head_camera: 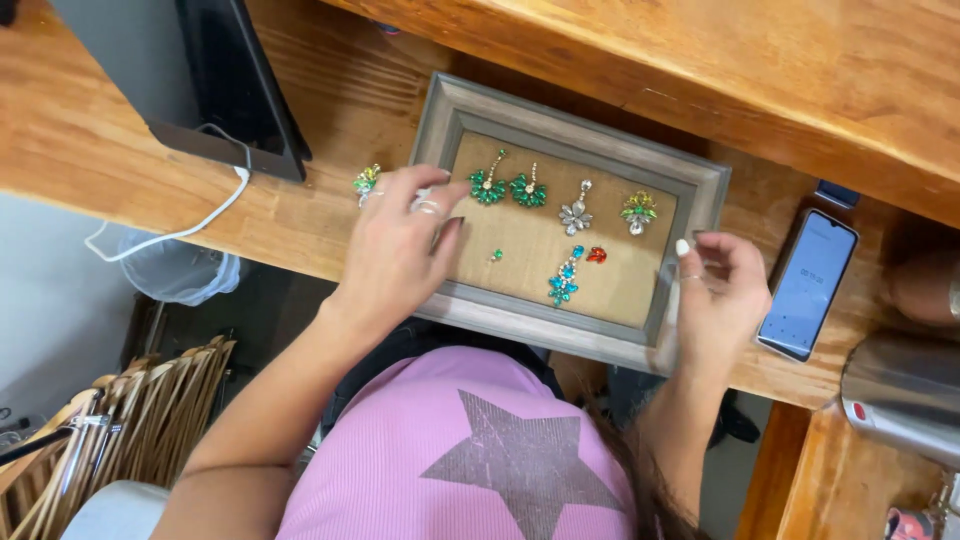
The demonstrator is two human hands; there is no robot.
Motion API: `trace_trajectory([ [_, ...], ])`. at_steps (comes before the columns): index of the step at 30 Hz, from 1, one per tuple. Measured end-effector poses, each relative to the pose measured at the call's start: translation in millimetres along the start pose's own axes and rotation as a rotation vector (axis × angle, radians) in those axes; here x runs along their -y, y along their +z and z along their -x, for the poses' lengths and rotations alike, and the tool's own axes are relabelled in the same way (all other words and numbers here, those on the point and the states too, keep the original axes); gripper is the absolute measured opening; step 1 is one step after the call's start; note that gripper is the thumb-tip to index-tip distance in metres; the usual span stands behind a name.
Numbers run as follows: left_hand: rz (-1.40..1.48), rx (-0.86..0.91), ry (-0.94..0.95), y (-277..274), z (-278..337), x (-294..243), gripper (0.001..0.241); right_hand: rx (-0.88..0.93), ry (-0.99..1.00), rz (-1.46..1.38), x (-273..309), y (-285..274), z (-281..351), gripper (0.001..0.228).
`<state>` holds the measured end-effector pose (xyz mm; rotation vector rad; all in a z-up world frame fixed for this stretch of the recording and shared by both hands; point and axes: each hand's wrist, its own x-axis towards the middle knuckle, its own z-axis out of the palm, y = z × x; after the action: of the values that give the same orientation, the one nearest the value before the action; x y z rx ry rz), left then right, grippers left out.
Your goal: A person is carefully arranging various colorful earrings and jewelry pieces inside a picture frame on a wooden table.
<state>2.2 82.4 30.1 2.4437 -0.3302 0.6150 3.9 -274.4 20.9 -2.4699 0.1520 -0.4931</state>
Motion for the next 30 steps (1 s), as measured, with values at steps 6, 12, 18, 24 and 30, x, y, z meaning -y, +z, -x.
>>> trace_trajectory([
  [6,-0.025,0.233,-0.057,36.8,-36.8,-3.0,0.029,0.196,0.041,0.242,2.3,37.1,-34.1,0.025],
  [12,-0.063,0.385,-0.201,68.3,-56.0,14.3,0.034,0.254,0.228,0.269,-14.0,75.1,-48.1,0.025],
  [18,-0.082,0.468,-0.229,76.0,-57.1,18.9,0.043,0.279,0.324,0.134,-10.8,72.7,-45.1,0.023],
  [24,-0.065,0.506,-0.247,83.4,-51.5,19.6,0.021,0.098,0.288,-0.114,-17.1,45.4,-33.7,0.023],
  [30,-0.116,0.514,-0.128,89.3,-45.4,20.6,0.015,-0.114,0.16,-0.061,-43.3,-7.4,-39.7,0.017],
])
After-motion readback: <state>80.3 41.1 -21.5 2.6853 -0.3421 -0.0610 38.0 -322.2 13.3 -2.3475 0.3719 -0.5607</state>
